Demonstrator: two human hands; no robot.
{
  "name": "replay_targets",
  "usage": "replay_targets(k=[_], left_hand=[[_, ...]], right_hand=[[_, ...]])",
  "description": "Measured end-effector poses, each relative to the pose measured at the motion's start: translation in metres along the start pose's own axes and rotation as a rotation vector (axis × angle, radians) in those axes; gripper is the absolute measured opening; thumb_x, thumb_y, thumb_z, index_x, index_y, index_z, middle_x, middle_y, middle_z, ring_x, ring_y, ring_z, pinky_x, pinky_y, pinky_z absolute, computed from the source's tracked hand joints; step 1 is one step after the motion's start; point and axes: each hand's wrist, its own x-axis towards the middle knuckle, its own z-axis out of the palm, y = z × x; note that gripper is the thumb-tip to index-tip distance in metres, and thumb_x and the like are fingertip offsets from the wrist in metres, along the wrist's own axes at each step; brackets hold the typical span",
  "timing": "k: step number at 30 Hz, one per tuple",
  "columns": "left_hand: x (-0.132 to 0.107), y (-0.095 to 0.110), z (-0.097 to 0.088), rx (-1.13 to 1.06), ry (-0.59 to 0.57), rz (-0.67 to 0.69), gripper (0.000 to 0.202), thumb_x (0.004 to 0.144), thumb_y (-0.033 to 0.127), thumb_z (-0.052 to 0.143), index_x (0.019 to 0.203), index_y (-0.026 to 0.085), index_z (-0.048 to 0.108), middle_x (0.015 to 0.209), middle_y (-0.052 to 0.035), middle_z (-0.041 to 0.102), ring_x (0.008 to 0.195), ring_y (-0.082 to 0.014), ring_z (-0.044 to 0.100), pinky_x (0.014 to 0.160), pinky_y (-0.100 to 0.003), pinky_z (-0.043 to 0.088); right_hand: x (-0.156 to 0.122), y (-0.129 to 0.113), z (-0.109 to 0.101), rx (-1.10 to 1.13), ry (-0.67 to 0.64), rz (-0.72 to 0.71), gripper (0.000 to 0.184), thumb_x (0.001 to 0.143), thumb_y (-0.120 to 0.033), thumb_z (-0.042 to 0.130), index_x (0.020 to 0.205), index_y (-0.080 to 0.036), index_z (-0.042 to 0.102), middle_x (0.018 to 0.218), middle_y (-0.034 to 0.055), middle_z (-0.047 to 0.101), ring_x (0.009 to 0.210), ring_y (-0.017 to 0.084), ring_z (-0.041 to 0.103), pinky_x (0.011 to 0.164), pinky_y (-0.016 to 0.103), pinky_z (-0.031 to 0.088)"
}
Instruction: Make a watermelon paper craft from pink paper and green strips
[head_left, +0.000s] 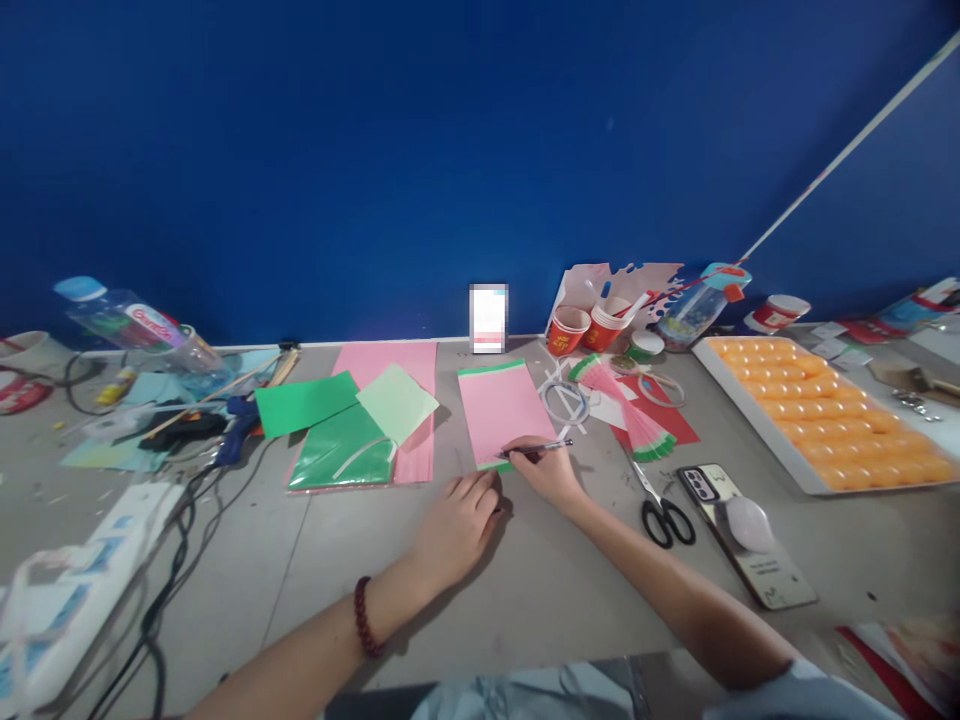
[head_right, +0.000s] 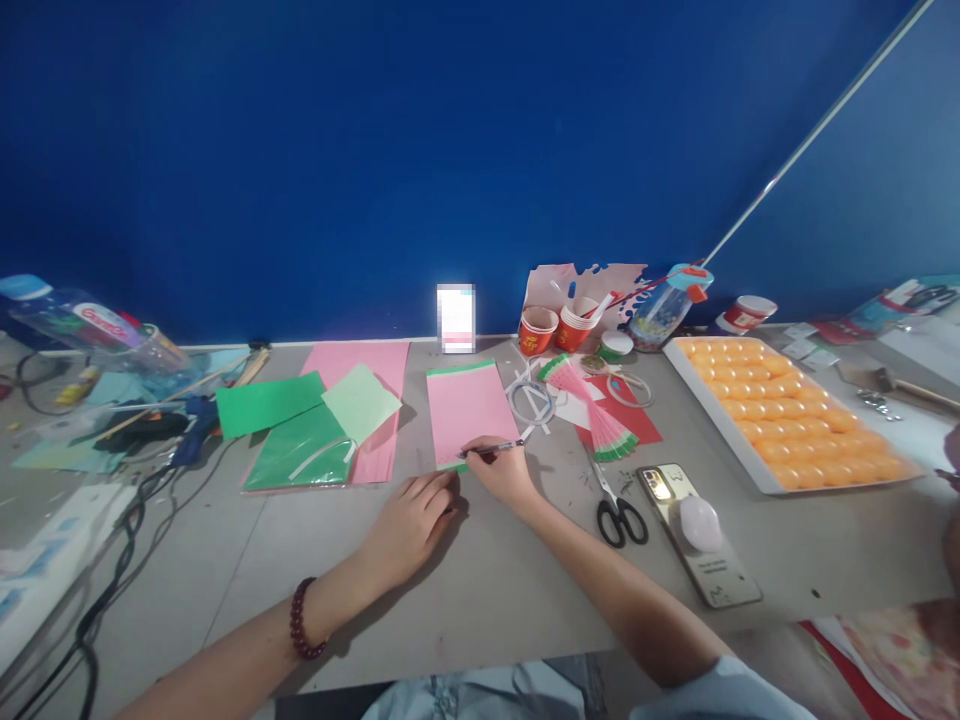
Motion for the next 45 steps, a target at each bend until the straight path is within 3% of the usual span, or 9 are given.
replay_targets(k=[13, 37, 45], left_hand=[[0.0, 0.0, -0.003, 0.004, -0.022, -0.003, 0.018, 0.095, 0.02, 0.044, 0.109, 0.017, 0.055, 0.123, -0.0112, 0.061, 0.111, -0.0258, 0.056, 0.087, -0.041, 0.045], [0.0, 0.0, -0.002, 0.028, -0.032, 0.003, 0.021, 0.096, 0.02, 0.039, 0.108, 0.016, 0.056, 0.125, -0.0115, 0.06, 0.111, -0.0255, 0.055, 0.087, -0.041, 0.046], [0.0, 0.0, -0.002, 0.022, -0.034, -0.001, 0.019, 0.096, 0.02, 0.042, 0.108, 0.016, 0.055, 0.125, -0.0111, 0.06, 0.11, -0.026, 0.056, 0.087, -0.041, 0.046]], right_hand=[[0.004, 0.002, -0.009, 0.092, 0.035, 0.082, 0.016, 0.066, -0.021, 0.053, 0.063, -0.018, 0.068, 0.062, 0.0041, 0.071, 0.057, 0.017, 0.065, 0.054, 0.025, 0.051], [0.005, 0.005, -0.008, 0.085, 0.017, 0.066, 0.016, 0.066, -0.021, 0.054, 0.063, -0.018, 0.069, 0.063, 0.0042, 0.071, 0.06, 0.017, 0.064, 0.057, 0.026, 0.051], [0.007, 0.009, -0.013, 0.14, 0.065, 0.182, 0.016, 0.065, -0.021, 0.053, 0.062, -0.015, 0.068, 0.057, 0.0034, 0.066, 0.052, 0.014, 0.059, 0.049, 0.022, 0.044]])
